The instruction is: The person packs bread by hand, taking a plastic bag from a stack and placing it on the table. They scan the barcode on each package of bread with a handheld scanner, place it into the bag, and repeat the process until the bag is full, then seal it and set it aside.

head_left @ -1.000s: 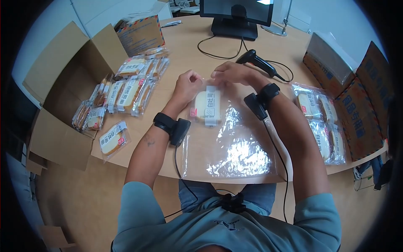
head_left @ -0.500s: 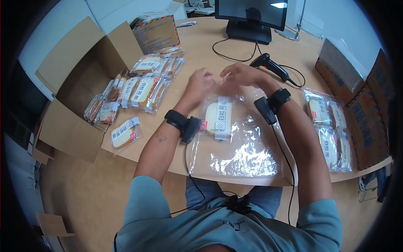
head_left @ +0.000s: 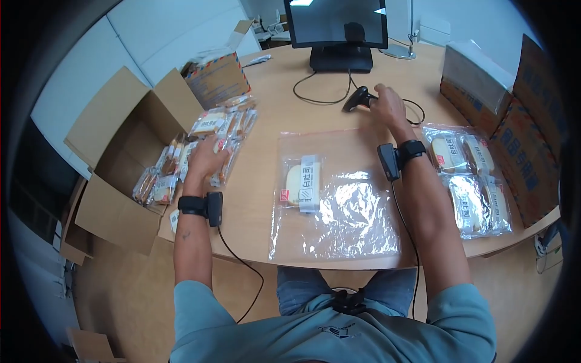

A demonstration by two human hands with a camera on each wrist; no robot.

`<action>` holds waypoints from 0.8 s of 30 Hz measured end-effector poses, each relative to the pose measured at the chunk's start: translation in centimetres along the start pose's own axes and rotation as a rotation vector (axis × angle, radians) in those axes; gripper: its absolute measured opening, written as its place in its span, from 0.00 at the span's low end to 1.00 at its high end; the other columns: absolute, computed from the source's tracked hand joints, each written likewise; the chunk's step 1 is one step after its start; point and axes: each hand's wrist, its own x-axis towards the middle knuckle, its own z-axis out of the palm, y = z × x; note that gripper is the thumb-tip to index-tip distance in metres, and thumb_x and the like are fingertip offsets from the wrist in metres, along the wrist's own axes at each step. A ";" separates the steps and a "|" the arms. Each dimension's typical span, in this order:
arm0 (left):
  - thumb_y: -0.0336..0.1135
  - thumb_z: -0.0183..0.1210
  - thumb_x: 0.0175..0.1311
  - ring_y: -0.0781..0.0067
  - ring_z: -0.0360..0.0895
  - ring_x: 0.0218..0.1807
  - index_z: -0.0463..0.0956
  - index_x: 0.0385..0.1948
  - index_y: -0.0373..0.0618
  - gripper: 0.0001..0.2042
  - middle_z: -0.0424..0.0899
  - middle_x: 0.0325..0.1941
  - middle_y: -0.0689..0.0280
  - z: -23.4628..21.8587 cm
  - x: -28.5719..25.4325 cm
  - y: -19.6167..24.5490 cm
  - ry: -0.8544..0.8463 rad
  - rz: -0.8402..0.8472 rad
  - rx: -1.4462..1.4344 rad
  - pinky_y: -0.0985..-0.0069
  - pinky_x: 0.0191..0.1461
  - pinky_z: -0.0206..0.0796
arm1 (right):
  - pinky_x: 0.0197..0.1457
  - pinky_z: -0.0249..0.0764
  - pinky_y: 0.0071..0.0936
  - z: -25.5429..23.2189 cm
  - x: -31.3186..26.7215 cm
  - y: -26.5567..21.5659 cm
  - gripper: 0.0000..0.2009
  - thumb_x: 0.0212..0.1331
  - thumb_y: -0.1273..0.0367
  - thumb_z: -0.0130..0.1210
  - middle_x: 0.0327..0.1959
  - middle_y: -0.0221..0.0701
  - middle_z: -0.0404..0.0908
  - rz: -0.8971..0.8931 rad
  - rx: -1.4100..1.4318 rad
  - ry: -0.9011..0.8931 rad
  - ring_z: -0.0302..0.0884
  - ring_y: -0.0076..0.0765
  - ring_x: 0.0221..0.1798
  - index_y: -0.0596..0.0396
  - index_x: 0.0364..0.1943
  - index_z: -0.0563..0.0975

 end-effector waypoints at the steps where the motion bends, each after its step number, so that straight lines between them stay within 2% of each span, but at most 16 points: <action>1: 0.53 0.62 0.55 0.45 0.72 0.63 0.71 0.62 0.47 0.32 0.76 0.60 0.45 0.0 0.1 0.3 -0.018 -0.026 -0.001 0.54 0.64 0.63 | 0.57 0.71 0.47 0.5 -0.2 0.4 0.17 0.56 0.67 0.58 0.48 0.48 0.80 -0.019 -0.016 0.004 0.76 0.56 0.54 0.56 0.49 0.76; 2: 0.53 0.62 0.55 0.45 0.72 0.63 0.71 0.62 0.47 0.32 0.76 0.60 0.45 0.0 0.1 0.5 -0.013 -0.021 0.002 0.54 0.64 0.63 | 0.53 0.72 0.49 0.9 -0.3 0.8 0.15 0.56 0.66 0.60 0.45 0.46 0.80 -0.040 -0.034 0.006 0.77 0.57 0.51 0.56 0.46 0.75; 5: 0.51 0.62 0.54 0.45 0.74 0.61 0.72 0.61 0.47 0.31 0.78 0.58 0.47 -0.5 -0.9 1.9 0.007 -0.045 0.034 0.53 0.64 0.63 | 0.52 0.70 0.51 1.8 -0.1 1.7 0.13 0.57 0.66 0.59 0.43 0.46 0.79 -0.065 -0.052 0.012 0.76 0.58 0.50 0.56 0.43 0.74; 6: 0.49 0.62 0.54 0.45 0.74 0.60 0.73 0.61 0.47 0.31 0.78 0.57 0.47 -0.6 -1.5 2.4 0.098 -0.037 0.037 0.53 0.64 0.63 | 0.52 0.70 0.51 2.0 -0.3 1.8 0.13 0.57 0.66 0.59 0.43 0.46 0.79 -0.066 -0.049 0.011 0.76 0.58 0.50 0.56 0.43 0.74; 7: 0.48 0.62 0.53 0.45 0.75 0.58 0.73 0.61 0.47 0.31 0.78 0.56 0.47 -1.0 -1.9 2.9 0.190 -0.027 0.039 0.53 0.64 0.63 | 0.54 0.70 0.50 2.0 -0.6 1.8 0.16 0.56 0.68 0.58 0.46 0.47 0.79 -0.045 -0.054 -0.030 0.76 0.57 0.52 0.56 0.49 0.74; 8: 0.48 0.62 0.53 0.45 0.75 0.58 0.73 0.61 0.47 0.31 0.78 0.56 0.47 -1.4 -1.9 3.2 0.189 -0.027 0.040 0.53 0.64 0.63 | 0.57 0.70 0.48 1.9 -0.8 1.9 0.20 0.56 0.70 0.57 0.48 0.47 0.78 -0.022 -0.060 -0.071 0.75 0.56 0.54 0.56 0.54 0.73; 11: 0.47 0.61 0.56 0.48 0.76 0.58 0.73 0.60 0.46 0.28 0.79 0.56 0.50 -3.1 -2.0 5.0 0.277 0.060 -0.002 0.55 0.62 0.65 | 0.55 0.69 0.50 2.2 -1.1 1.9 0.18 0.57 0.71 0.54 0.46 0.47 0.78 -0.058 -0.063 -0.033 0.75 0.57 0.52 0.56 0.52 0.73; 13: 0.43 0.59 0.61 0.51 0.77 0.57 0.73 0.59 0.44 0.25 0.80 0.56 0.53 -3.9 -1.3 7.6 0.268 0.128 -0.633 0.58 0.62 0.68 | 0.53 0.68 0.52 2.2 -0.6 1.9 0.14 0.58 0.69 0.53 0.44 0.48 0.78 -0.081 -0.102 -0.046 0.75 0.57 0.51 0.58 0.48 0.73; 14: 0.43 0.59 0.61 0.51 0.77 0.57 0.73 0.59 0.44 0.25 0.80 0.56 0.53 -3.4 -0.5 8.6 0.268 0.123 -0.636 0.58 0.62 0.68 | 0.51 0.67 0.55 2.0 -0.1 1.7 0.11 0.60 0.68 0.52 0.42 0.50 0.78 -0.106 -0.138 -0.049 0.75 0.58 0.50 0.59 0.44 0.73; 16: 0.43 0.54 0.66 0.53 0.78 0.58 0.73 0.59 0.43 0.22 0.80 0.57 0.54 -1.8 1.7 10.9 -0.067 0.011 -1.805 0.58 0.63 0.69 | 0.51 0.69 0.54 1.3 0.9 1.0 0.13 0.60 0.66 0.53 0.42 0.51 0.78 -0.084 -0.134 -0.038 0.76 0.58 0.50 0.59 0.44 0.73; 18: 0.46 0.49 0.69 0.46 0.77 0.58 0.72 0.59 0.41 0.23 0.79 0.58 0.52 1.2 4.2 12.1 -0.495 0.126 -2.278 0.49 0.65 0.67 | 0.52 0.70 0.54 -0.4 1.3 -0.5 0.15 0.59 0.64 0.54 0.42 0.52 0.78 -0.057 -0.134 -0.016 0.76 0.59 0.50 0.60 0.45 0.73; 19: 0.51 0.42 0.71 0.39 0.73 0.62 0.69 0.61 0.40 0.27 0.76 0.61 0.49 1.1 3.5 14.4 -0.422 -0.015 -2.319 0.39 0.65 0.63 | 0.52 0.70 0.53 -1.6 1.1 -1.8 0.17 0.60 0.62 0.52 0.42 0.53 0.78 -0.035 -0.048 -0.005 0.76 0.60 0.49 0.61 0.46 0.73; 20: 0.51 0.42 0.71 0.39 0.73 0.62 0.69 0.61 0.40 0.27 0.76 0.61 0.49 1.8 3.5 15.3 -0.432 -0.004 -2.326 0.39 0.65 0.63 | 0.52 0.71 0.53 -2.3 1.1 -2.7 0.19 0.60 0.60 0.51 0.42 0.55 0.78 -0.012 0.035 0.004 0.77 0.61 0.49 0.62 0.47 0.73; 21: 0.52 0.41 0.71 0.36 0.71 0.63 0.67 0.63 0.41 0.28 0.74 0.63 0.48 2.7 3.6 16.1 -0.508 -0.019 -2.386 0.37 0.66 0.61 | 0.51 0.74 0.48 -2.5 1.2 -3.0 0.25 0.57 0.52 0.57 0.44 0.55 0.79 -0.027 0.037 0.005 0.78 0.61 0.48 0.61 0.47 0.73; 22: 0.54 0.39 0.71 0.34 0.69 0.64 0.65 0.64 0.41 0.29 0.71 0.65 0.47 3.5 3.8 16.6 -0.586 -0.040 -2.444 0.35 0.66 0.59 | 0.51 0.74 0.48 -3.0 1.0 -3.6 0.25 0.57 0.52 0.57 0.44 0.55 0.79 -0.020 0.025 0.005 0.78 0.61 0.48 0.61 0.47 0.73; 24: 0.56 0.37 0.71 0.36 0.66 0.67 0.63 0.66 0.42 0.31 0.68 0.68 0.47 4.1 3.6 17.3 -0.653 -0.017 -2.429 0.34 0.67 0.57 | 0.50 0.74 0.48 -3.5 0.1 -5.1 0.28 0.53 0.50 0.61 0.42 0.53 0.80 -0.160 0.032 -0.005 0.78 0.59 0.47 0.61 0.47 0.73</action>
